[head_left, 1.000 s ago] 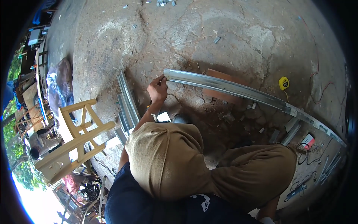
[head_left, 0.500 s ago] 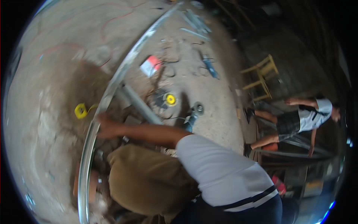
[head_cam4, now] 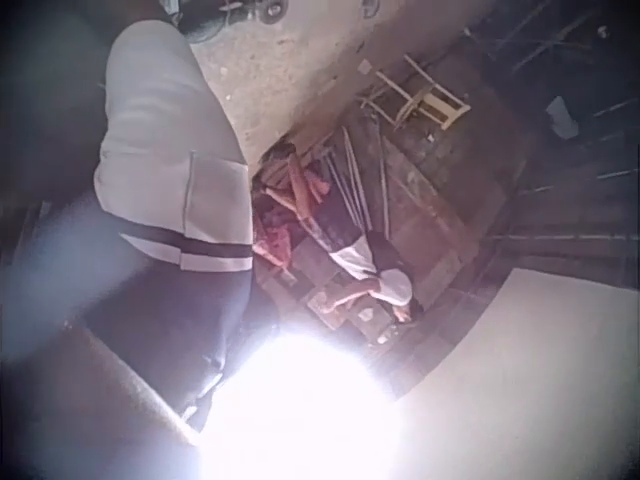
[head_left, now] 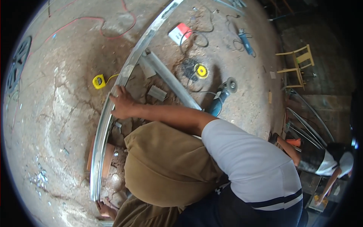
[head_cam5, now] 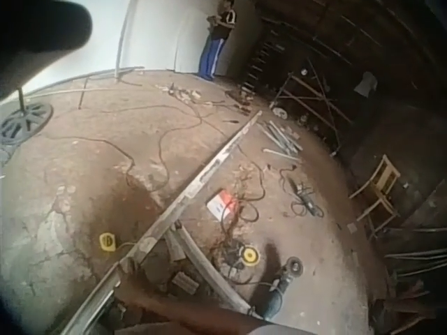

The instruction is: Cutting a curved metal beam using an angle grinder.

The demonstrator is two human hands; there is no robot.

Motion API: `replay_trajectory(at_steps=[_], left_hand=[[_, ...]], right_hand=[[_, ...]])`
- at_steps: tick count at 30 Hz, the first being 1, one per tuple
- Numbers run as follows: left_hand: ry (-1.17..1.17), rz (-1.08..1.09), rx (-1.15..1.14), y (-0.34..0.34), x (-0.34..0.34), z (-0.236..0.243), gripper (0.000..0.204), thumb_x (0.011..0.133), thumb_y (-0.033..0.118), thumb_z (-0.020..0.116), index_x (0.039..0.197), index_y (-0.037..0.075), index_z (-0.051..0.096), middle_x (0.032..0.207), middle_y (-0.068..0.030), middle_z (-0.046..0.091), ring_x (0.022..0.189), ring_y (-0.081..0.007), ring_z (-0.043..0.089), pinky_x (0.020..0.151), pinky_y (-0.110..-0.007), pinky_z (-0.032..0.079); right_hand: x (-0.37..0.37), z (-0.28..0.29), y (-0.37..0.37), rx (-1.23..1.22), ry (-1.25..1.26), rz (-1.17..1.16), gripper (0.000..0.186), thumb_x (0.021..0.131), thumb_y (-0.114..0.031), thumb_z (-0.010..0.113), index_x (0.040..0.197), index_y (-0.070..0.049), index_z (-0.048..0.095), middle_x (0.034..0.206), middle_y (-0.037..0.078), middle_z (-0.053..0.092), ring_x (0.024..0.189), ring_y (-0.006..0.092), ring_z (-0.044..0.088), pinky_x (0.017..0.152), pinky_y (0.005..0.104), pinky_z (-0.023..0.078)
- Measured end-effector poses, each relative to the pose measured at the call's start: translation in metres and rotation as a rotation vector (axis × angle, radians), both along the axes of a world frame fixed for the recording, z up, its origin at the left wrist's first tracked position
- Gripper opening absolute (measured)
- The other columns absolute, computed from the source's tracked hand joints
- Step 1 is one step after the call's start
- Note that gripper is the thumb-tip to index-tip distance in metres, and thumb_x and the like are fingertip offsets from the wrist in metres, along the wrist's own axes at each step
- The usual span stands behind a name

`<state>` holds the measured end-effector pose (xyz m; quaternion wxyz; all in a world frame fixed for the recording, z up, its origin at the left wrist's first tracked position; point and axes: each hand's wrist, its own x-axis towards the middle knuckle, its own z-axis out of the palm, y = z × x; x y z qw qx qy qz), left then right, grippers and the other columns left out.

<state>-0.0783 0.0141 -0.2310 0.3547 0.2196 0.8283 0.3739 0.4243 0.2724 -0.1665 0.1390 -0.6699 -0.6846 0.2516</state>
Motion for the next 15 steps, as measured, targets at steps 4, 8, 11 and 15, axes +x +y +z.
replay_trajectory(at_steps=[4,8,11,15], left_hand=[[0.108,0.117,-0.075,-0.003,0.005,0.008,0.027,0.089,0.02,0.062,0.108,0.002,0.065,0.09,-0.009,0.067,0.078,-0.0175,0.062,0.066,-0.028,0.051],[-0.031,0.306,0.019,-0.006,0.007,0.005,0.029,0.089,0.017,0.064,0.113,0.001,0.063,0.094,-0.0087,0.067,0.077,-0.0165,0.063,0.063,-0.027,0.049],[-0.062,0.291,0.093,-0.011,0.005,0.006,0.026,0.089,0.013,0.063,0.111,-0.001,0.063,0.094,-0.0101,0.068,0.077,-0.0167,0.063,0.065,-0.025,0.052],[-0.038,0.311,0.106,-0.011,0.007,0.01,0.024,0.089,0.01,0.062,0.109,-0.002,0.064,0.093,-0.01,0.068,0.077,-0.0165,0.063,0.066,-0.024,0.052]], right_hand=[[0.004,-0.008,-0.002,0.044,-0.037,0.002,0.067,0.072,-0.038,0.069,0.123,0.0,0.052,0.136,0.037,0.027,0.125,0.05,0.027,0.106,0.0506,0.028],[0.002,-0.003,-0.006,0.072,-0.051,0.027,0.063,0.073,-0.039,0.069,0.123,-0.003,0.053,0.136,0.035,0.027,0.126,0.0471,0.028,0.104,0.0494,0.031],[0.003,0.004,-0.004,0.021,-0.065,0.057,0.062,0.074,-0.04,0.069,0.122,-0.004,0.053,0.136,0.033,0.028,0.125,0.0446,0.029,0.102,0.0492,0.033],[0.0,0.002,-0.005,0.05,-0.126,0.061,0.063,0.075,-0.042,0.068,0.124,-0.004,0.052,0.135,0.031,0.03,0.124,0.043,0.031,0.101,0.0493,0.034]])
